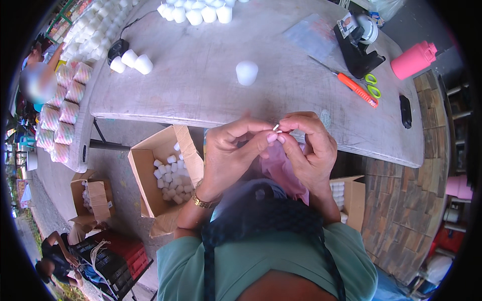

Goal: The person inserts wicks into small white cylindrical candles, ties knots at the wick ends, and places the finished candles on a table. They repeat this process for multiple candles taken from a cardboard box.

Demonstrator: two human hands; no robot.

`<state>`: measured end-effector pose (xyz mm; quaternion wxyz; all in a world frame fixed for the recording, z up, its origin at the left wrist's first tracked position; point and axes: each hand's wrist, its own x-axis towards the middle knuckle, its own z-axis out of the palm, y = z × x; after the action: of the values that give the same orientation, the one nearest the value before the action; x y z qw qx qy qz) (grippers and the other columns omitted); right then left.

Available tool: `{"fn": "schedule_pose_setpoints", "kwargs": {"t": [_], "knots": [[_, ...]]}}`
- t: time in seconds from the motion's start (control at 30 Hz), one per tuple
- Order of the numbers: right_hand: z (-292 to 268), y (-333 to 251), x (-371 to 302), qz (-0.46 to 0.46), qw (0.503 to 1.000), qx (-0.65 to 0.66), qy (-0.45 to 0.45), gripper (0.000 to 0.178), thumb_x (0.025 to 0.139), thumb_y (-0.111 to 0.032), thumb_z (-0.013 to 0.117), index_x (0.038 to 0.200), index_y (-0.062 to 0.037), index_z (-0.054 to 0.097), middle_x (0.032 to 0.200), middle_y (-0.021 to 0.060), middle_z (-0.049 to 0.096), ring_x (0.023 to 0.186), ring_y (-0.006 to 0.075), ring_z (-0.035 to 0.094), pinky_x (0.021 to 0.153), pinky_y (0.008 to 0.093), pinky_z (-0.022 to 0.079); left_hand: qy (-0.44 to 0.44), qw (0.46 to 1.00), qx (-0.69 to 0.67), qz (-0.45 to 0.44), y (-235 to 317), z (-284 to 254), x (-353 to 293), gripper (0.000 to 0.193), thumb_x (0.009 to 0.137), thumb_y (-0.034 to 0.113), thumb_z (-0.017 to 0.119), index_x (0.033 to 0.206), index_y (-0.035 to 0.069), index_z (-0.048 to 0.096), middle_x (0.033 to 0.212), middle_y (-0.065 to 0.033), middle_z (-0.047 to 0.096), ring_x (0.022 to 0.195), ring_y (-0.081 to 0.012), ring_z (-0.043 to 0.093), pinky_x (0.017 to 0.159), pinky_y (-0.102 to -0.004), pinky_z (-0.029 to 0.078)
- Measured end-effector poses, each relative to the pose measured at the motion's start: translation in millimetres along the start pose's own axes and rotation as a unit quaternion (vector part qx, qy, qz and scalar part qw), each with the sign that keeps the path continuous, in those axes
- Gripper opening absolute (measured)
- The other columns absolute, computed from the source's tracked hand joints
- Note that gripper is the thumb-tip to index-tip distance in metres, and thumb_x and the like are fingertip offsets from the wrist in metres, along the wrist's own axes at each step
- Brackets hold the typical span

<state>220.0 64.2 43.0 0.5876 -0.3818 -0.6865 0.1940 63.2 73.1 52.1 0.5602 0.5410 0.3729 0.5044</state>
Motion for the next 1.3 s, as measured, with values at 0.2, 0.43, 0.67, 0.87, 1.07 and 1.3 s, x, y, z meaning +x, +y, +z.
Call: {"fn": "schedule_pose_setpoints", "kwargs": {"t": [0.2, 0.43, 0.67, 0.87, 1.07, 1.3], "knots": [[6.2, 2.0, 3.4, -0.058, 0.987, -0.152, -0.011, 0.023, 0.073, 0.006, 0.068, 0.093, -0.0024, 0.062, 0.085, 0.0083, 0.061, 0.074, 0.0229, 0.059, 0.064, 0.0324, 0.046, 0.044, 0.954, 0.238, 0.175, -7.2, -2.7, 3.9, 0.015, 0.078, 0.003, 0.072, 0.092, 0.003, 0.069, 0.075, -0.0056, 0.067, 0.061, -0.0118, 0.063, 0.085, -0.0382, 0.048], [11.4, 7.9, 7.7, -0.118, 0.959, -0.259, 0.003, 0.023, 0.069, 0.005, 0.069, 0.090, -0.0027, 0.062, 0.081, 0.0061, 0.060, 0.071, 0.0224, 0.057, 0.069, 0.0351, 0.040, 0.110, 0.812, 0.469, 0.329, -16.6, 0.5, 4.8, 0.018, 0.078, 0.006, 0.071, 0.095, 0.008, 0.067, 0.071, -0.0052, 0.062, 0.055, -0.0178, 0.057, 0.106, -0.0582, 0.027], [13.5, 11.0, 5.4, -0.144, 0.977, -0.157, 0.022, 0.022, 0.071, 0.004, 0.070, 0.090, -0.0031, 0.062, 0.084, 0.0075, 0.064, 0.072, 0.0213, 0.062, 0.068, 0.0347, 0.040, 0.009, 0.989, -0.143, -0.044, -9.1, -5.8, 2.6, 0.011, 0.088, 0.005, 0.065, 0.095, -0.002, 0.066, 0.085, -0.0023, 0.067, 0.075, -0.0034, 0.056, 0.065, -0.0186, 0.045], [13.4, 6.4, 7.8, -0.174, 0.965, -0.194, 0.027, 0.023, 0.068, 0.004, 0.070, 0.089, -0.0043, 0.063, 0.087, 0.0077, 0.065, 0.072, 0.0199, 0.062, 0.067, 0.0339, 0.040, 0.003, 0.986, -0.163, -0.040, -10.1, -7.7, 0.4, 0.010, 0.088, 0.001, 0.064, 0.096, -0.003, 0.067, 0.087, -0.0046, 0.067, 0.078, -0.0057, 0.059, 0.068, -0.0211, 0.048], [11.1, 4.7, 6.2, -0.164, 0.966, -0.198, 0.024, 0.023, 0.065, 0.008, 0.064, 0.085, -0.0041, 0.061, 0.090, 0.0103, 0.063, 0.070, 0.0200, 0.060, 0.066, 0.0329, 0.043, -0.010, 0.995, -0.087, -0.053, 3.0, -6.3, -2.3, 0.011, 0.088, 0.000, 0.063, 0.098, -0.004, 0.066, 0.087, -0.0054, 0.068, 0.080, -0.0070, 0.061, 0.069, -0.0218, 0.049], [15.2, 4.0, -3.7, 0.056, 0.984, 0.165, 0.035, 0.026, 0.071, 0.015, 0.051, 0.090, -0.0033, 0.053, 0.093, 0.0138, 0.062, 0.071, 0.0170, 0.057, 0.062, 0.0296, 0.048, 0.012, 0.997, 0.042, 0.066, -11.6, -2.7, -2.1, 0.008, 0.084, -0.001, 0.064, 0.093, -0.002, 0.063, 0.080, -0.0066, 0.067, 0.072, -0.0065, 0.061, 0.063, -0.0218, 0.049]]}}
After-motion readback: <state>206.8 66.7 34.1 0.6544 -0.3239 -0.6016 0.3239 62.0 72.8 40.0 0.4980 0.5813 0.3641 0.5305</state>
